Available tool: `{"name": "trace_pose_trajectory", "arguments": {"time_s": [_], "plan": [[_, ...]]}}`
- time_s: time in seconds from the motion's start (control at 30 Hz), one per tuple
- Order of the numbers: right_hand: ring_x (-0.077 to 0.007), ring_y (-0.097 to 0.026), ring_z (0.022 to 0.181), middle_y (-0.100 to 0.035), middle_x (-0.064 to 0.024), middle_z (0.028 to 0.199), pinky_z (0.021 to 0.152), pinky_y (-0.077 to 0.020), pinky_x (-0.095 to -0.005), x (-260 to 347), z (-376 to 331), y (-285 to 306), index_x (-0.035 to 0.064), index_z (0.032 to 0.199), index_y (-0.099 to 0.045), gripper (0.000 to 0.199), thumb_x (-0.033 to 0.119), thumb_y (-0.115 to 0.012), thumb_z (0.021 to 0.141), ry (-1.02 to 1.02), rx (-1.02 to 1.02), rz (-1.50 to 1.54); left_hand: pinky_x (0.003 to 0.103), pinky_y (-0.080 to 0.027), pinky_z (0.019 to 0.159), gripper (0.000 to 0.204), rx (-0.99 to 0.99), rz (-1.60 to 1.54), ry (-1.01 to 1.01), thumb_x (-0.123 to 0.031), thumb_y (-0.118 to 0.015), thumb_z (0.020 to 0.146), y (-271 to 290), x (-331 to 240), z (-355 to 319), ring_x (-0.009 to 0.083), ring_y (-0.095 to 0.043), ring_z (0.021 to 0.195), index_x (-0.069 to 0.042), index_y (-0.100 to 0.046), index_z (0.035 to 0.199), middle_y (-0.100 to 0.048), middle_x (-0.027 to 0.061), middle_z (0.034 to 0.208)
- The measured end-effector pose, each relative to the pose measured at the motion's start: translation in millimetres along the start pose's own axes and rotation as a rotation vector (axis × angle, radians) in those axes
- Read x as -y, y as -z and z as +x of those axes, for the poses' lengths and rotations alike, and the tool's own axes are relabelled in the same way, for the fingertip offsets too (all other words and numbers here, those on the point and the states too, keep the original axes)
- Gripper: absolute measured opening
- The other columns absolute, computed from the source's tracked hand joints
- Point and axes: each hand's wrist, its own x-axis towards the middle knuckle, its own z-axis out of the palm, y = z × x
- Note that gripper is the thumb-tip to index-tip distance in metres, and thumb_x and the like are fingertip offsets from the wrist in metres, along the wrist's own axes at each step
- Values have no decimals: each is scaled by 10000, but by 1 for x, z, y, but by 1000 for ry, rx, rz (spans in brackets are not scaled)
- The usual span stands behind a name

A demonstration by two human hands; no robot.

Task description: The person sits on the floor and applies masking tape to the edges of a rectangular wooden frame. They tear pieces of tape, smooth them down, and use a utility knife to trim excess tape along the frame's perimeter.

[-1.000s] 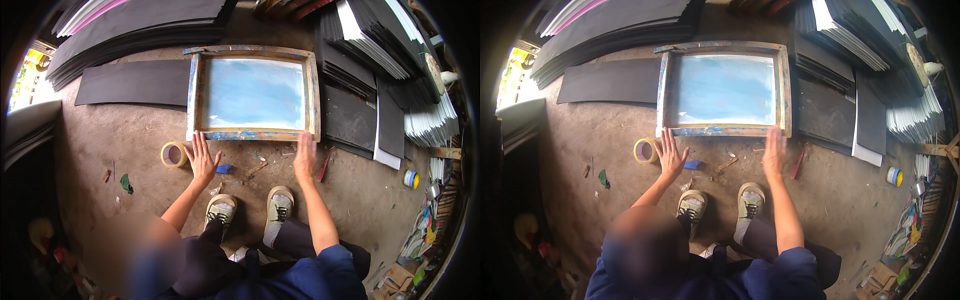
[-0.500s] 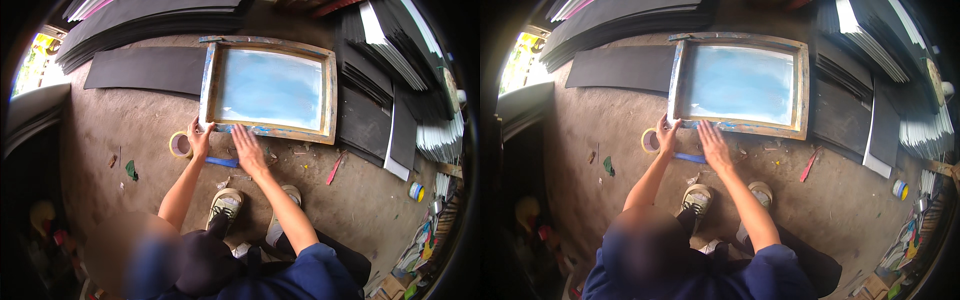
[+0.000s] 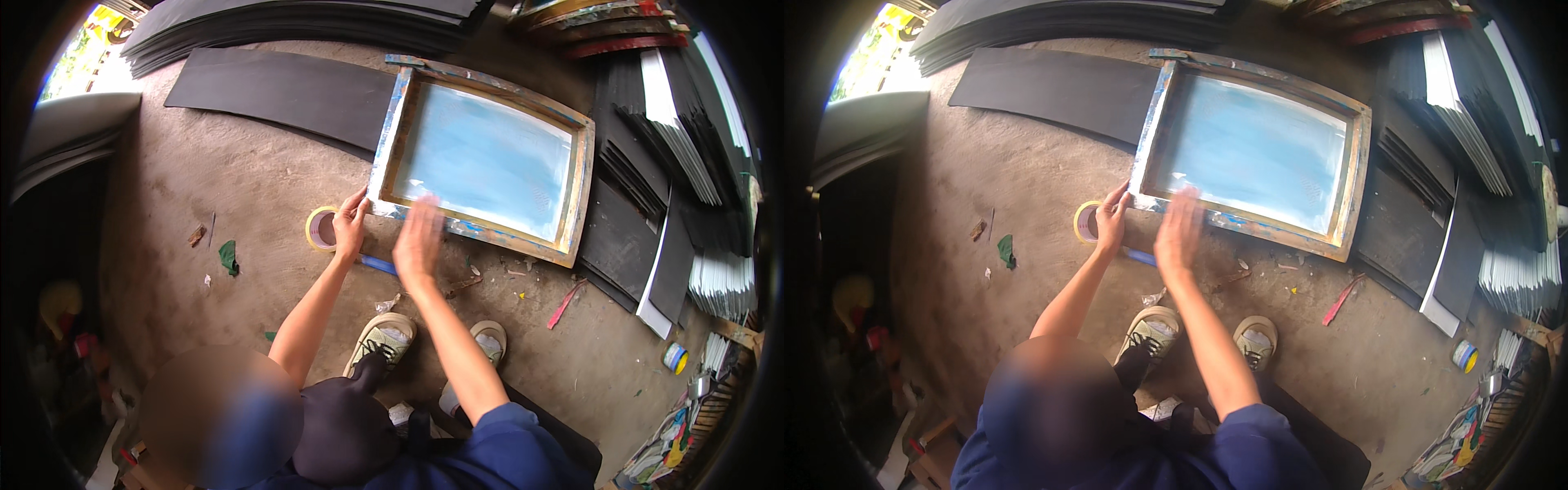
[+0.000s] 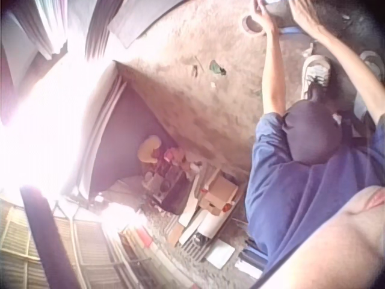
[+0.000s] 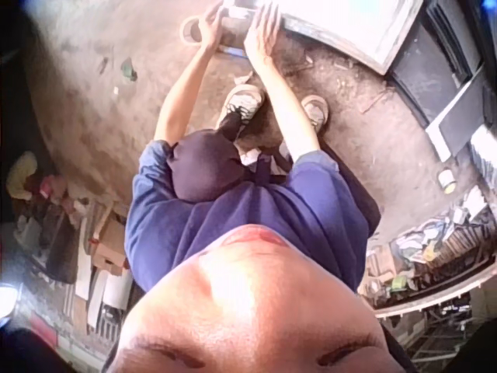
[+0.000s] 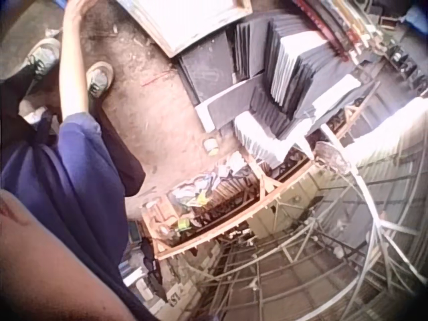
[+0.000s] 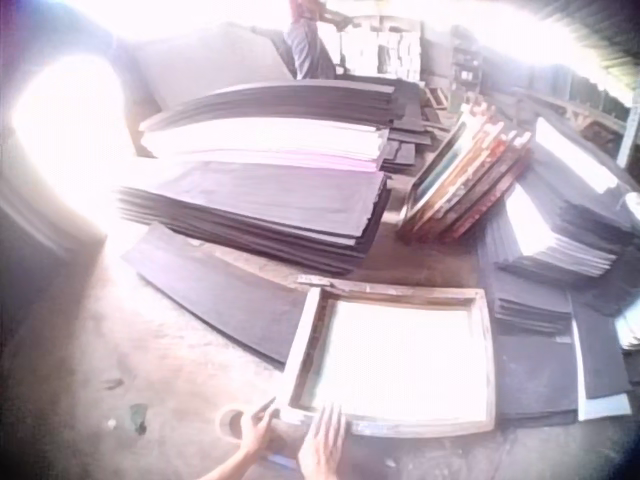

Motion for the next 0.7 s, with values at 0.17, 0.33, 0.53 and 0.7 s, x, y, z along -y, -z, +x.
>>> {"name": "trace_pose_trajectory", "arguments": {"time_s": [0.17,0.33,0.53,0.7], "plan": [[-263,-142,1366,-164,-173,1463,1132,-130,-381,37,5,-15,-47,1378,-190,596,-42,-361,807,240,8,104,223,-448,821,284,-7,-7,75,-125,-534,900,2,1,1,85,-573,923,-34,-581,1165,-638,57,1062],[-286,-428,1143,-481,-139,1183,1036,-302,-422,-113,-20,34,0,1274,-414,493,-42,-443,784,144,-84,-135,229,-436,839,298,-25,49,40,-156,-530,905,4,4,1,84,-574,928,-51,-573,1181,-640,43,1065],[-291,-455,1058,-521,-154,1071,1008,-322,-453,-182,-29,57,-20,1079,-507,278,-13,-479,803,-114,-137,-289,282,-373,953,323,40,72,91,-166,-493,915,-1,-5,-1,158,-524,1091,-28,-543,1204,-579,87,1180],[-310,-351,1214,-444,-192,1219,1096,-188,-482,-37,-3,6,-50,1224,-411,451,-52,-465,776,-11,-55,-43,272,-376,940,324,50,87,99,-150,-488,918,2,-8,-1,141,-517,1075,-30,-534,1215,-576,79,1181]]}}
